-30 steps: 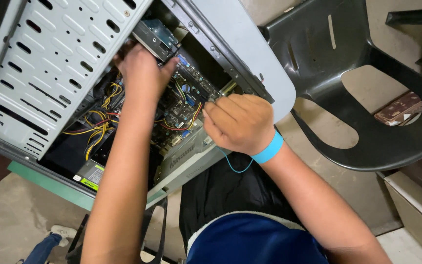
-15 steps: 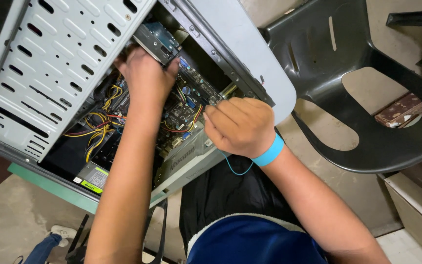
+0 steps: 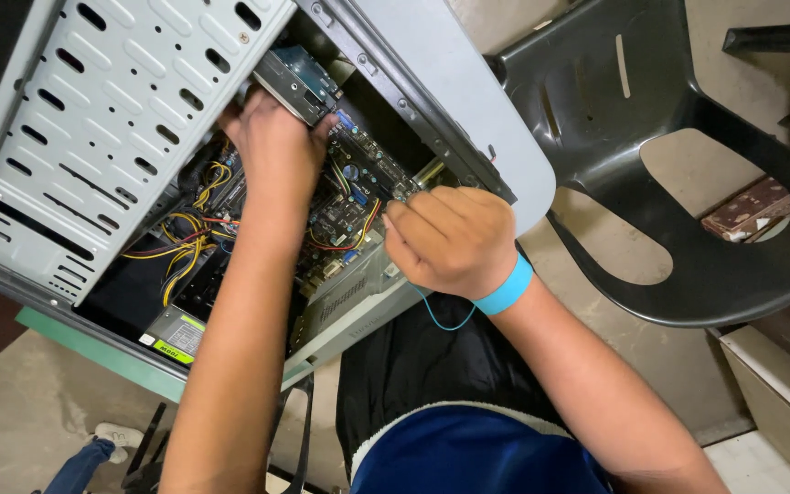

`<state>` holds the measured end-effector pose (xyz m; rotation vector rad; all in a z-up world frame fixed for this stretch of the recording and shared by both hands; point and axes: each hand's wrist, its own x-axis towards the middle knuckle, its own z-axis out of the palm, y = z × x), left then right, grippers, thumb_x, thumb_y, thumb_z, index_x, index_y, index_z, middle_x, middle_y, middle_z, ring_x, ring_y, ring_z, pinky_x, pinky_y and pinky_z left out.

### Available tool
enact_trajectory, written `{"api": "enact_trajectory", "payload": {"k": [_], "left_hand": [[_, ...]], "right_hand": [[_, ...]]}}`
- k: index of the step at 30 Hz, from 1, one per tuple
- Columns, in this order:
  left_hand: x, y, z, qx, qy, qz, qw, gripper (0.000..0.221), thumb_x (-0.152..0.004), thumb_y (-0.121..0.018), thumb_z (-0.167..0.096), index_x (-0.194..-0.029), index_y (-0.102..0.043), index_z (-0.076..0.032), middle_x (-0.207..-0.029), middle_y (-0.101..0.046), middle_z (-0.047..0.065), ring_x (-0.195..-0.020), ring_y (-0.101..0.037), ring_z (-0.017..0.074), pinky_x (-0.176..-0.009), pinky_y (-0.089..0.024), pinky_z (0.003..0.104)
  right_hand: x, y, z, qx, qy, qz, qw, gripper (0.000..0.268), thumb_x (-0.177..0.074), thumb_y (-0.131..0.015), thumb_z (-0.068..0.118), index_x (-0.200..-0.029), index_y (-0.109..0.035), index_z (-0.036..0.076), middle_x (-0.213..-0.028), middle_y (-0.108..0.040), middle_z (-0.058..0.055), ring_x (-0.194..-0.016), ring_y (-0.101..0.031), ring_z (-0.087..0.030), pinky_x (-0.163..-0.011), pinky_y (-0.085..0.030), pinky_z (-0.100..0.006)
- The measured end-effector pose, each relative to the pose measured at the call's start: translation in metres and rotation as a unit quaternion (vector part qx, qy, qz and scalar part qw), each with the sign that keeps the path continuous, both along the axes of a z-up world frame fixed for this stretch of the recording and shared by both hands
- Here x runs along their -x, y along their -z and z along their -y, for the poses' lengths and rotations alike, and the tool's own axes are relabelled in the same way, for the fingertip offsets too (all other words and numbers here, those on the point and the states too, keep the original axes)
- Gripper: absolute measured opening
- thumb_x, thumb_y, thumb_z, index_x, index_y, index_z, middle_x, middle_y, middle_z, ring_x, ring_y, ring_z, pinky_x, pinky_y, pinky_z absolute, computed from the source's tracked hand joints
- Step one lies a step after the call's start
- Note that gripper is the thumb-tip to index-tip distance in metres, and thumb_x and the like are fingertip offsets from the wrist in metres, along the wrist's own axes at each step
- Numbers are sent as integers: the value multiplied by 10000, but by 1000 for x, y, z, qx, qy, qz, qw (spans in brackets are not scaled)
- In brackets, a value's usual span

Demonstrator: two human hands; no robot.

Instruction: Reconnecting internal power and data cables to a computer motherboard inside a PC case.

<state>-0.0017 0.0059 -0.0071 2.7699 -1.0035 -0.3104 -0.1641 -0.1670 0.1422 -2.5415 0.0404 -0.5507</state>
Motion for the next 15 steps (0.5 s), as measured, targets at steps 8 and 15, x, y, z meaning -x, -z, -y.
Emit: {"api": "enact_trajectory", "payload": {"k": [8,15], "left_hand": [[17,-17,18,58,-27,42,997,288,-812,-966,-222,-975,-798,-54,-907,-756,142,-913,-599,336,-878,-367,508],[25,-21,28,119,-78,31,989,274,-795,-948,-121,-969,-785,13,-894,-729,170,-888,-520,314,-876,-330,480]], "right_hand": [[-1,-2,-1,-3,4,-4,1000,45,-893,-799,18,-884,-776,55,-822,-659,-24,-633,-537,-199,-595,-410,-307],[-2,-2,-2,-8,7,-5,1000,56,-878,-799,0,-878,-776,50,-809,-648,-25,-619,-522,-203,-585,-405,-312]]}}
